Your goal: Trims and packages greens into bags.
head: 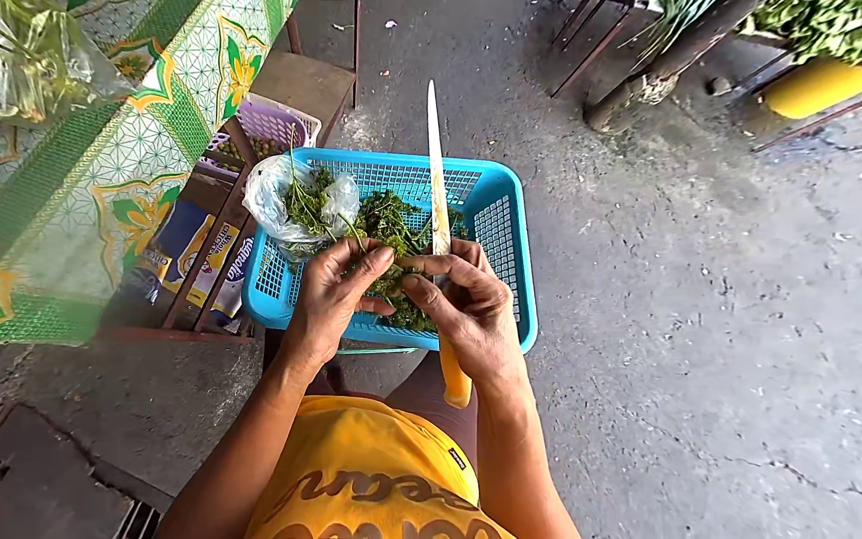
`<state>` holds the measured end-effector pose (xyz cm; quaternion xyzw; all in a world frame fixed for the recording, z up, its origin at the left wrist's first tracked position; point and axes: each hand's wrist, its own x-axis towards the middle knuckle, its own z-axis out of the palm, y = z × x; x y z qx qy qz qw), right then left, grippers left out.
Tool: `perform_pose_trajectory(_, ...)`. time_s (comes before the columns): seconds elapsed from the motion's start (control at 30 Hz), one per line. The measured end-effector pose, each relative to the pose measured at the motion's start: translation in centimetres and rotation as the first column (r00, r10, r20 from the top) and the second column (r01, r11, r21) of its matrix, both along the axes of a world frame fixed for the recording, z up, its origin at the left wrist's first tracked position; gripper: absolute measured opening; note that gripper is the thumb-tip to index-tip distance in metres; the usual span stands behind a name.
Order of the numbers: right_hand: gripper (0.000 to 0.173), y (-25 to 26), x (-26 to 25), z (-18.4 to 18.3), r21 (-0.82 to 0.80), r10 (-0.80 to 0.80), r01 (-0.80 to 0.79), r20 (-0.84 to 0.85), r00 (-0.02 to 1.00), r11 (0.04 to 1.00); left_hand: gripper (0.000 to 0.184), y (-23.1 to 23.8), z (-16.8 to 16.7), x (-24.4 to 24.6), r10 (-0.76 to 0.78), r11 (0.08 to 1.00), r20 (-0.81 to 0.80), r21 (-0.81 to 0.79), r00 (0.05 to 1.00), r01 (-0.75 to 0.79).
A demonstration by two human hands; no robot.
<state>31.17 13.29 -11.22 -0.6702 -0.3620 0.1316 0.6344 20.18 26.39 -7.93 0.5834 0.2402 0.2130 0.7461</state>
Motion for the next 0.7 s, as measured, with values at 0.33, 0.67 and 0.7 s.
perform_pose_trajectory(0.33, 0.019, -0.1, 0.0, -0.5, -0.035, -0.057, 0.054, -0.118, 0.991, 0.998, 0.016, 0.3, -0.1, -0.8, 0.058, 0.987, 0.048, 0.149, 0.997, -0.064)
perform_pose_trajectory(0.67, 0.016, 0.6, -0.9, -0.2, -0.059, -0.046, 0.04, -0.097, 0.994, 0.997, 0.019, 0.8, -0.3, -1.3, -0.045, 0.998, 0.075, -0.038, 0.996, 0.048)
perform_pose_trajectory(0.7, 0.016, 0.6, -0.8, -0.2, -0.052, -0.043, 0.037, -0.103, 0.994, 0.998, 0.022, 1.0, -0.4, -1.5, -0.071, 0.995, 0.093, -0.07, 0.993, 0.077)
